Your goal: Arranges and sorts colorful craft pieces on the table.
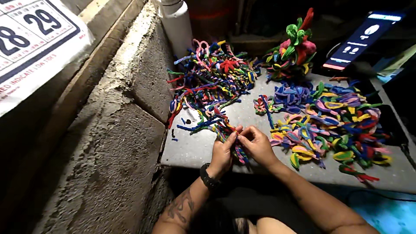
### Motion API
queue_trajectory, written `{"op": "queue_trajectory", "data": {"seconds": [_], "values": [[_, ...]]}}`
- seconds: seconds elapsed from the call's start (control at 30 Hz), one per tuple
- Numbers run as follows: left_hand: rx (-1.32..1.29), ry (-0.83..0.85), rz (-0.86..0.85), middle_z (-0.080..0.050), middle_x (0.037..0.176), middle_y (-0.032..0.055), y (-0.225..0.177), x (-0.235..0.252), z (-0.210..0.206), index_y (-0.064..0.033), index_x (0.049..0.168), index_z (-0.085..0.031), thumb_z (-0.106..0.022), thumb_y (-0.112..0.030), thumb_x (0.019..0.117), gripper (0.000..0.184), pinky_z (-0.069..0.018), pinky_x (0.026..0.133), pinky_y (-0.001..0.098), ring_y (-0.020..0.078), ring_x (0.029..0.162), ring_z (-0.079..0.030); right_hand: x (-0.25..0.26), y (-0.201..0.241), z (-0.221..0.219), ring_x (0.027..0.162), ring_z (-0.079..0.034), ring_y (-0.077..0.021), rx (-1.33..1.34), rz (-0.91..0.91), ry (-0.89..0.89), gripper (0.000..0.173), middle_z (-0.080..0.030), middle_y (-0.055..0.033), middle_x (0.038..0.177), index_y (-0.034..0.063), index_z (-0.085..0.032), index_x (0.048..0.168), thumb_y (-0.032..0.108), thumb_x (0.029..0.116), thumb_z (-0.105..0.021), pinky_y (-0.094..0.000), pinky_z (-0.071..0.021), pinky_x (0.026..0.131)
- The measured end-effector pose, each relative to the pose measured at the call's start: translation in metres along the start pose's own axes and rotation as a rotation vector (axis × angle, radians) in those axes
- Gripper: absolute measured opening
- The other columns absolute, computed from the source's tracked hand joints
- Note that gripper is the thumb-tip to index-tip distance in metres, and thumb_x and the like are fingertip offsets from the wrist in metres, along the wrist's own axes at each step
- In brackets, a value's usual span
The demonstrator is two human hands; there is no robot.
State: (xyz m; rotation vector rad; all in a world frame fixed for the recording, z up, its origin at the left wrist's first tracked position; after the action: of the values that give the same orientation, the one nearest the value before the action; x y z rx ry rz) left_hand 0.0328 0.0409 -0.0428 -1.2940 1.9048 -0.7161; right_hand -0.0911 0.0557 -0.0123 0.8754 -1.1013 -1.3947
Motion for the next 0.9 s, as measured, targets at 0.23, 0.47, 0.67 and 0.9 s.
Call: {"op": "queue_trajectory", "data": {"seconds": [0.23, 0.47, 0.67, 0.9], "values": [[-0.064, -0.082, 0.042, -0.074, 0.108, 0.0184, -0.004, 0.001, 0.024, 0.0046, 0.124, -0.052, -0.043, -0.006, 0.1085, 0.021, -0.0604, 0.09, 0.0396, 0.0262, 0.098, -0.075, 0.061, 0.043, 0.006, 0.09, -0.071, -0.0307, -0.484, 0.321, 0.153, 0.02, -0.072, -0.0183, 0.1, -0.0026, -0.073, 0.104, 0.011, 0.1017, -0.06, -0.0504, -0.0578, 0.083], [-0.119, -0.054, 0.09, -0.075, 0.101, 0.0152, 0.004, -0.005, 0.028, 0.0042, 0.126, -0.055, -0.045, -0.005, 0.1073, 0.023, -0.0612, 0.087, 0.0386, 0.0238, 0.092, -0.075, 0.139, 0.017, -0.044, 0.101, -0.065, -0.0501, -1.016, 0.267, 0.362, 0.023, -0.063, -0.0297, 0.119, -0.0031, -0.067, 0.119, 0.001, 0.1014, -0.052, -0.064, -0.0517, 0.086], [-0.171, -0.077, 0.124, -0.073, 0.095, 0.0131, 0.006, -0.005, 0.03, 0.0039, 0.125, -0.054, -0.047, -0.001, 0.1052, 0.022, -0.062, 0.085, 0.0375, 0.0209, 0.086, -0.074, 0.136, 0.032, -0.015, 0.1, -0.067, -0.0446, -0.875, 0.211, 0.277, 0.02, -0.063, -0.0257, 0.119, -0.0033, -0.068, 0.113, 0.009, 0.0999, -0.059, -0.062, -0.0548, 0.082], [-0.323, -0.066, 0.176, -0.073, 0.102, 0.0177, 0.011, -0.003, 0.031, 0.0004, 0.124, -0.056, -0.031, -0.016, 0.1124, 0.032, -0.0611, 0.086, 0.0432, 0.0285, 0.092, -0.074, 0.104, 0.062, 0.02, 0.082, -0.068, -0.0444, -0.897, 0.51, -0.133, 0.018, -0.065, -0.0259, 0.092, -0.0063, -0.067, 0.099, 0.009, 0.1008, -0.057, -0.056, -0.0554, 0.067]]}}
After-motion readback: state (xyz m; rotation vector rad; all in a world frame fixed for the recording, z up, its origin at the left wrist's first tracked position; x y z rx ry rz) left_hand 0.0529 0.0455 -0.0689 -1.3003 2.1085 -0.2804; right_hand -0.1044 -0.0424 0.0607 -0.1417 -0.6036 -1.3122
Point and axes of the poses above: each hand's wrist, its own x-axis towards the middle knuckle, its own z-axis out of the back of the hand, y = z × x, the point moved 9 cm from there along x, towards the middle knuckle
